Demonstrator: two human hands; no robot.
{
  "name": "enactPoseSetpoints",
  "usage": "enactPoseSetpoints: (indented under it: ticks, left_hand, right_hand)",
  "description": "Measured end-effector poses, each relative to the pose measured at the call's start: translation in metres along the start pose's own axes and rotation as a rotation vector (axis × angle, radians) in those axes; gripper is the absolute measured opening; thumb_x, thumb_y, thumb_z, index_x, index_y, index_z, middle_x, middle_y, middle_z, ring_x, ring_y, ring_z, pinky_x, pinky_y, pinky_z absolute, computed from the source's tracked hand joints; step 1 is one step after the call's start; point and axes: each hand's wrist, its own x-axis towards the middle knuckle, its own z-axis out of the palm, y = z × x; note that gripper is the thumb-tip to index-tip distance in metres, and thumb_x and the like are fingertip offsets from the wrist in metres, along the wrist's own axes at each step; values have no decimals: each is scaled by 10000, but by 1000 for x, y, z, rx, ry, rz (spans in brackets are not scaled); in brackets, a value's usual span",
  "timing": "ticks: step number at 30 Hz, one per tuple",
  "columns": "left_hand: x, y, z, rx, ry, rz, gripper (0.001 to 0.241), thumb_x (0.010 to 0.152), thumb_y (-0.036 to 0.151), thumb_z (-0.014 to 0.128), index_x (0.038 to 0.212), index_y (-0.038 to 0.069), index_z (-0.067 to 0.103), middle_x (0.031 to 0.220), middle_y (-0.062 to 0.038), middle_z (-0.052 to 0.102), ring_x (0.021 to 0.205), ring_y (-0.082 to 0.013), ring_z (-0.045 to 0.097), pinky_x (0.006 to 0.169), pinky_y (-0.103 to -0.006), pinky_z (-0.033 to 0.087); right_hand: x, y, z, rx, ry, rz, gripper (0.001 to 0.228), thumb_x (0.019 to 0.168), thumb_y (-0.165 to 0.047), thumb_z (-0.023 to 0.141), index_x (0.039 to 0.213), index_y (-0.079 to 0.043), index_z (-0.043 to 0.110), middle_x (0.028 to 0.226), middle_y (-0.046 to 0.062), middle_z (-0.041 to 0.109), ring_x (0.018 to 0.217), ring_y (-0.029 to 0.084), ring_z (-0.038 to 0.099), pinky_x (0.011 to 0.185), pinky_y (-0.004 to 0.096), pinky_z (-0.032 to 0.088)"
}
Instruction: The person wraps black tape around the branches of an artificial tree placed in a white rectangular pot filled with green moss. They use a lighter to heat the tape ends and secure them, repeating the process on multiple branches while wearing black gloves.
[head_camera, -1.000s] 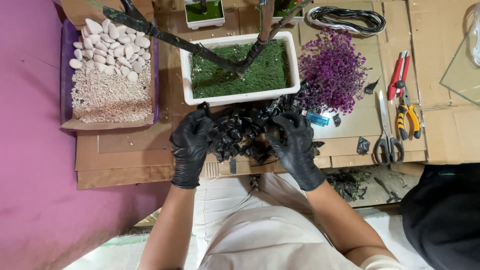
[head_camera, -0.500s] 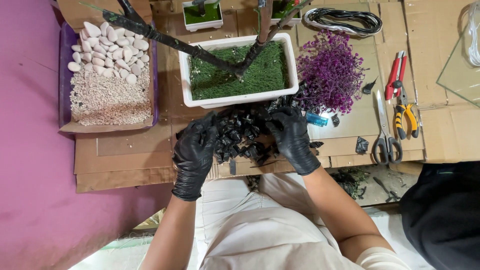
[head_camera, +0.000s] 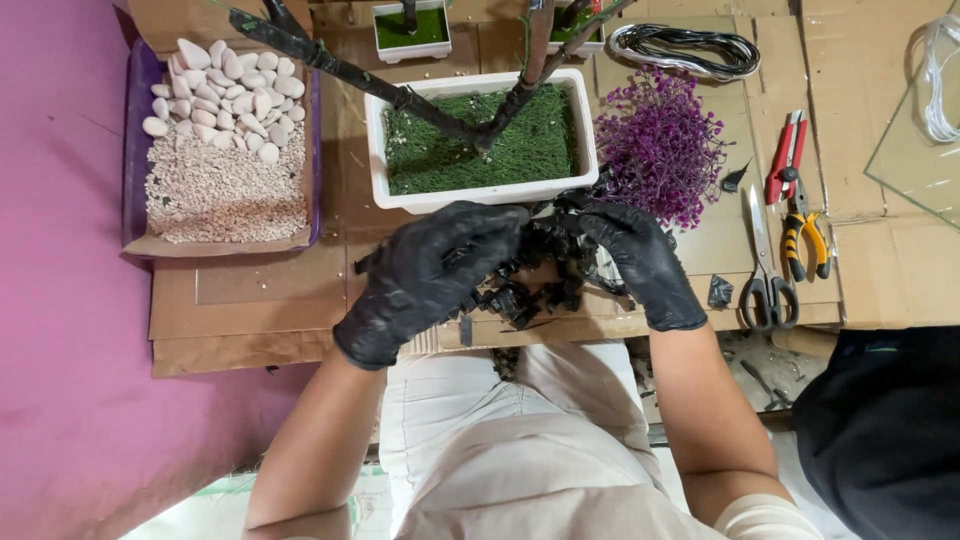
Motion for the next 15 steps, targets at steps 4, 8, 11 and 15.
enactPoseSetpoints:
  ticks: [4,8,11,15]
  left_hand:
    - [7,-32,16,156,-1,-18,273,899,178,788,1160,131,724,1054,-81,747,997,-286,743,871,-388,621]
    - [0,-64,19,490,-22,-64,297,879,336,788,1143,254,679,997,51,715,969,-190,716,876,-340,593]
    - [-7,-87,16,709,-34,-90,318,866,440,789,1132,336,649,959,139,694,951,-127,698,880,-308,576]
    - [-2,-61,7,662,-69,-116,310,885,387,794,1152,313,654,941,103,708,961,-181,702,862,-350,584]
  right_hand:
    - [4,4,-5,-72,-33,-20,177,925,-130,777,1086,-60,754,1041,128,759,935,138,661,854,314,576]
    - [-11,-23,-4,-55,-47,-7,226,867,-120,826,1080,-80,761,1041,82,768,941,104,668,865,274,581]
    - [-9,-12,-12,10,-67,-44,238,856,-71,826,1083,-68,753,1023,60,763,951,92,674,893,258,575]
    - [-19,-15,-3,120,-93,-121,259,843,1,815,1084,-49,734,1061,113,770,997,124,695,948,306,577]
